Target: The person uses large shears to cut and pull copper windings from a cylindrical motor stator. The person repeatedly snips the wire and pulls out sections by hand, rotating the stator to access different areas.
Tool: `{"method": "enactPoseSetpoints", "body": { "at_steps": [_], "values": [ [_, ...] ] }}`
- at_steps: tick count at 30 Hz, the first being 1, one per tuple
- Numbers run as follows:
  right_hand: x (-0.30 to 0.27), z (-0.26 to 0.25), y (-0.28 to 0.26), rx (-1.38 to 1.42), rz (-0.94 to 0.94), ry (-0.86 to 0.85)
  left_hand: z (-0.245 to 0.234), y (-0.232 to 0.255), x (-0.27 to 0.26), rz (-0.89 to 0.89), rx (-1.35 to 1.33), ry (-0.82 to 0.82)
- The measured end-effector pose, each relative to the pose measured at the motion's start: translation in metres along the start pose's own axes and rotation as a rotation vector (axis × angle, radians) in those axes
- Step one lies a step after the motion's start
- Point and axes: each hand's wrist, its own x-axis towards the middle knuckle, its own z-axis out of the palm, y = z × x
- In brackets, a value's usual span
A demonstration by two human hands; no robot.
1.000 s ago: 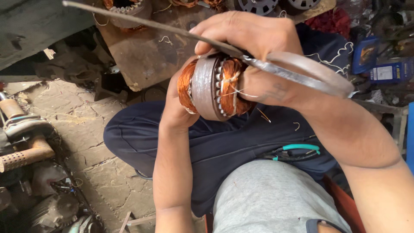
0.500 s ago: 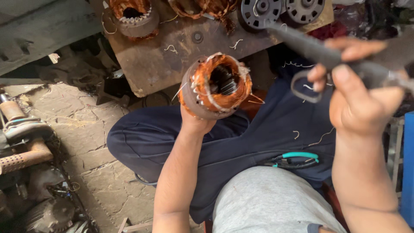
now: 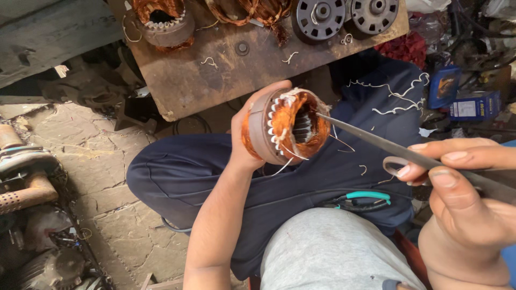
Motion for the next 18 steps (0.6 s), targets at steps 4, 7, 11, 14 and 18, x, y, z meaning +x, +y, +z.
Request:
{"method": "enactPoseSetpoints", "body": {
  "at_steps": [4,7,11,14,18],
  "values": [
    [-0.001,0.011,-0.014,-0.029,0.033,0.000,0.004,-0.001,-0.001,-0.032,0.065,-0.003],
    [0.001,0.027,-0.023,-0.072,0.070,0.032,0.006,-0.003,-0.001,-0.029,0.099,0.020],
    [0.012,0.039,-0.032,-0.159,0.035,0.016,0.007,-0.001,-0.002,-0.041,0.092,0.050],
    [0.015,0.043,-0.040,-0.238,0.032,-0.001,0.007,-0.002,-0.002,-0.009,0.116,0.038],
    [0.016,0.047,-0.047,-0.297,0.013,-0.025,0.011,-0.006,-0.001,-0.019,0.105,0.048]
  ]
}}
